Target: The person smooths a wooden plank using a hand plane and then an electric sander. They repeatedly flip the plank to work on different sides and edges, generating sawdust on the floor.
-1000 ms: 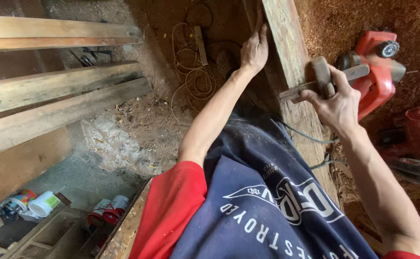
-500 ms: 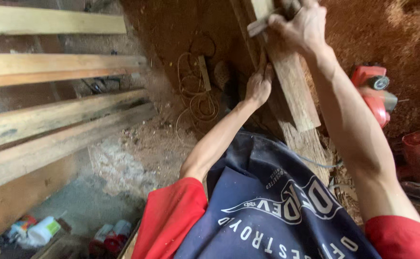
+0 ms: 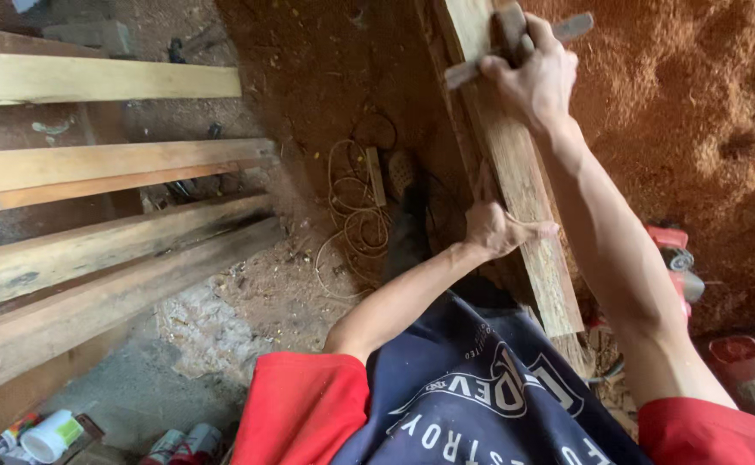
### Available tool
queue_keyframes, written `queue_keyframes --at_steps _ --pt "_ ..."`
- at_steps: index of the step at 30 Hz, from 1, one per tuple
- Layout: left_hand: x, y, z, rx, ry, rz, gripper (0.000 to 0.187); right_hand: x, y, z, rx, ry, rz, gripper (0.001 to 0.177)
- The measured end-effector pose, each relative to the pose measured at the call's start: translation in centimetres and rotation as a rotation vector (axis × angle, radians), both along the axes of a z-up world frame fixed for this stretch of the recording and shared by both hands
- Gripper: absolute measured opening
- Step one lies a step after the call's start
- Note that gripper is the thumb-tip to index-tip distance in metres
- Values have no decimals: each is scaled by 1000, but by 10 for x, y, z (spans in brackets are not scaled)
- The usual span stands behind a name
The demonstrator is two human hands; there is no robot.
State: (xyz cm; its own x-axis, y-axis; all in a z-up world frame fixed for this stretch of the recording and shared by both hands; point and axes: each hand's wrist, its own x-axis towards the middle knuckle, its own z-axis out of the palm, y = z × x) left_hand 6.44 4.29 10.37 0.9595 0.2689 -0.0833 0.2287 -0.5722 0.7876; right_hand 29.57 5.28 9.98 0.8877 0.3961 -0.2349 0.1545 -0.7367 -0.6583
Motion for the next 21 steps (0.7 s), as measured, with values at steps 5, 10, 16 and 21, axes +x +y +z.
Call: queue_keyframes --at_steps 5,10,16,21 --pt "1 5 -22 -98 117 -71 87 28 15 -21 -46 16 83 68" --pt "104 64 -47 -410 109 221 81 16 -7 -15 -116 66 97 81" --pt "118 95 -62 -516 274 317 74 69 79 -17 60 -177 84 71" --pt "103 97 -44 -558 353 319 69 152 162 -28 -52 79 16 60"
